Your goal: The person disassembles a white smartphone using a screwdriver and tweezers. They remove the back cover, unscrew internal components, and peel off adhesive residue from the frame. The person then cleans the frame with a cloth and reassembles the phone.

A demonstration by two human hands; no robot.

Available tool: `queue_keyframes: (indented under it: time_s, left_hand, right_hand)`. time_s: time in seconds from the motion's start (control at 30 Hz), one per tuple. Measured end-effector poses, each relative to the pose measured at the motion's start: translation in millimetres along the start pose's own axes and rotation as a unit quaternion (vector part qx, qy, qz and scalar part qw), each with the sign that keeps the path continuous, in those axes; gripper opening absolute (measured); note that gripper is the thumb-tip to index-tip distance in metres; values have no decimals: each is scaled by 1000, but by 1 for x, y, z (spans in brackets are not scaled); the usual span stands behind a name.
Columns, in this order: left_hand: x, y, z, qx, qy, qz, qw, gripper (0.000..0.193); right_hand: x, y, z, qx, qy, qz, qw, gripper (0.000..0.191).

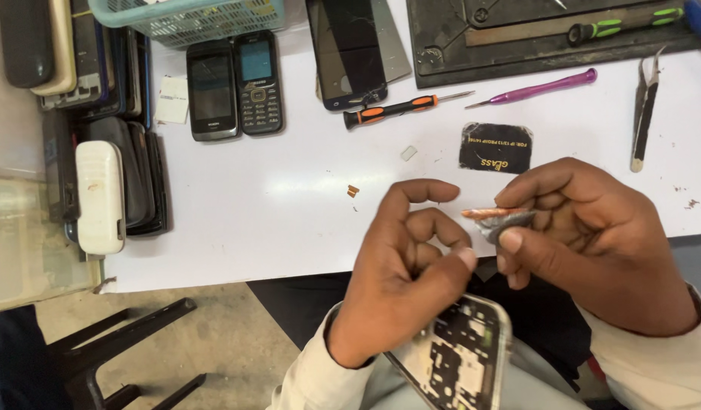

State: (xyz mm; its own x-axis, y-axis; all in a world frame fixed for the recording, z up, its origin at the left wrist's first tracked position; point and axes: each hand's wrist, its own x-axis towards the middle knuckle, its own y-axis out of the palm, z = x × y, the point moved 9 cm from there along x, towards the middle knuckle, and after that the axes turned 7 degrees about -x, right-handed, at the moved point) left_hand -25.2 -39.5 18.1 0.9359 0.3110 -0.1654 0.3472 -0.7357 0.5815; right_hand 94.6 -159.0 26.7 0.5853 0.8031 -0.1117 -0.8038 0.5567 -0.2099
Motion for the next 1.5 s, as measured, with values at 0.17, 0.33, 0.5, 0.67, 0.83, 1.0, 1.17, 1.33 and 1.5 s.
queue_keyframes:
  time_s: [0.17,0.33,0.5,0.67,0.83,1.0,1.17,1.33,1.5]
  left_hand:
    - [3,10,-3,7,9,6,1000,29]
    - [3,10,-4,27,39,15,999,14]
    - [2,6,2,44,29,-13,999,17]
    - [1,4,4,38,27,-28,999,22]
    - [3,-1,12,54,7,-47,997,29]
    - [8,-9,27,-56,-22,-52,997,51]
    - [18,-12,26,-372,-52,56,925,80]
    - [14,-10,25,-449,-73,71,888,86]
    - [14,-24,31,-366,-84,-73,924,83]
  right_hand:
    - [-5,7,0,53,-13,48,997,27]
    - [-7,8,-8,51,1,63,997,25]
    - [-11,4,-14,11,4,54,998,24]
    - [-14,2,-24,22,55,30,998,19]
    - [-12,2,-28,25,75,-3,997,17]
    - [-11,2,-32,32,115,-47,992,20]
    - [-10,-5,-21,39,70,-97,992,21]
    - [-3,-2,-30,30,77,-53,995,28]
    - [-5,-3,-31,-1,41,-49,998,32]
